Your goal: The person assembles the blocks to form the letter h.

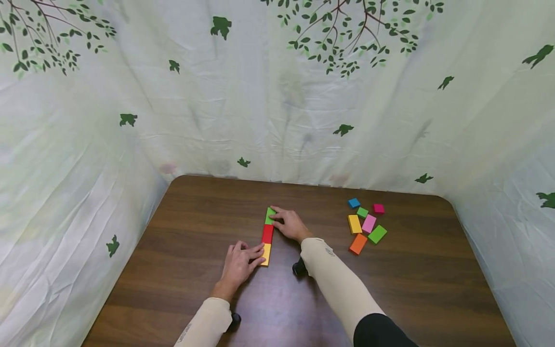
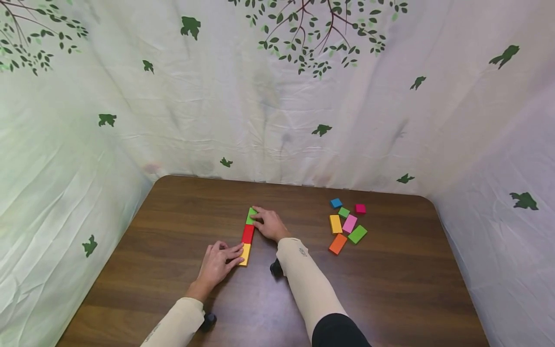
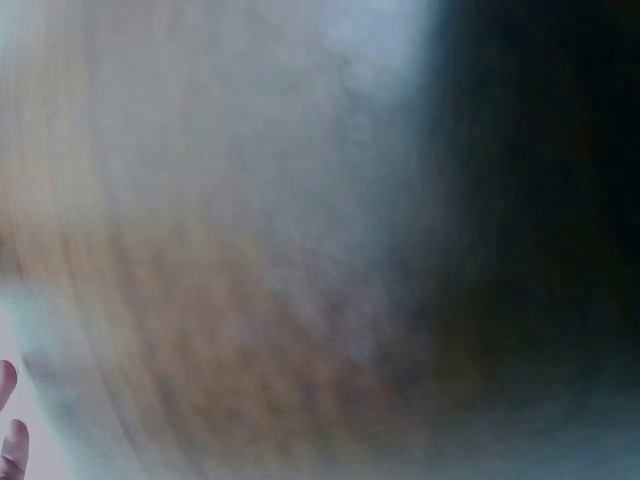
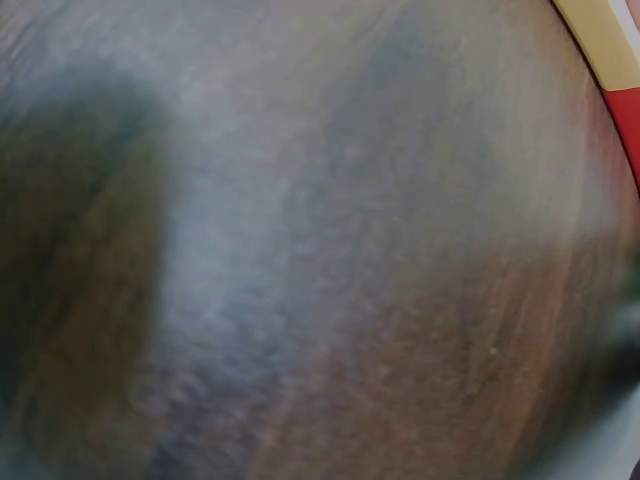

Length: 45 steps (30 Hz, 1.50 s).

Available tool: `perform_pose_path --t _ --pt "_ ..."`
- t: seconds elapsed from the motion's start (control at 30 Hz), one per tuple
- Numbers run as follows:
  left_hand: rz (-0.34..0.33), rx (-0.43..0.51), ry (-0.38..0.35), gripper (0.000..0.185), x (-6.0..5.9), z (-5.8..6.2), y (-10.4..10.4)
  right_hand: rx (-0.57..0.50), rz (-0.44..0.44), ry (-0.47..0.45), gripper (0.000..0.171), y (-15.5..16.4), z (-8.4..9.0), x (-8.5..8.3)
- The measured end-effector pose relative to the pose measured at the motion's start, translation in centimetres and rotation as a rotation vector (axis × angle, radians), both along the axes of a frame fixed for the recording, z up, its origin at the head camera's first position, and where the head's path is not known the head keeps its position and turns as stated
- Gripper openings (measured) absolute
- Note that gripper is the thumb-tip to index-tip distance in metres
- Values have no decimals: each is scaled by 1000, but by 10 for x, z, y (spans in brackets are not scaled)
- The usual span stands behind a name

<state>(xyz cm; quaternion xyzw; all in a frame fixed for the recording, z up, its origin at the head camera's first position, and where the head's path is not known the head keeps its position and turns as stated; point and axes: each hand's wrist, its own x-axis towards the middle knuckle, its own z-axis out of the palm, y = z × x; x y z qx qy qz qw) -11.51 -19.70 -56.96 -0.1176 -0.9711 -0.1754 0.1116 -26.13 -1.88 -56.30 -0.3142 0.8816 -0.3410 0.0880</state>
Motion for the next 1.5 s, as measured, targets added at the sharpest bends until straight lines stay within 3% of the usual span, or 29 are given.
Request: perform_pose_path --t 0.3,0.53,0.7,0.87,1.07,1.3,1.43,1.5 --pt "-12 -17 30 34 1 -1 4 -197 -113 -56 28 14 -7 9" --pt "2 -5 29 36 0 -1 4 -304 -210 -143 29 31 -11 21" --pt "5 7 27 37 0 0 5 -352 -234 -156 30 47 -11 28" --pt "7 23 20 42 1 0 6 -341 -250 -170 30 66 -7 32" --pt "-4 7 66 43 1 -2 7 -302 -267 -146 30 94 0 33" --pt "-17 -31 60 48 -1 -2 7 -206 -276 7 30 140 11 28" --pt "-30 -48 22 50 -2 -1 5 -128 -294 115 30 175 12 21" --pt "-34 -47 0 51 -2 0 4 -86 -308 126 31 191 12 18"
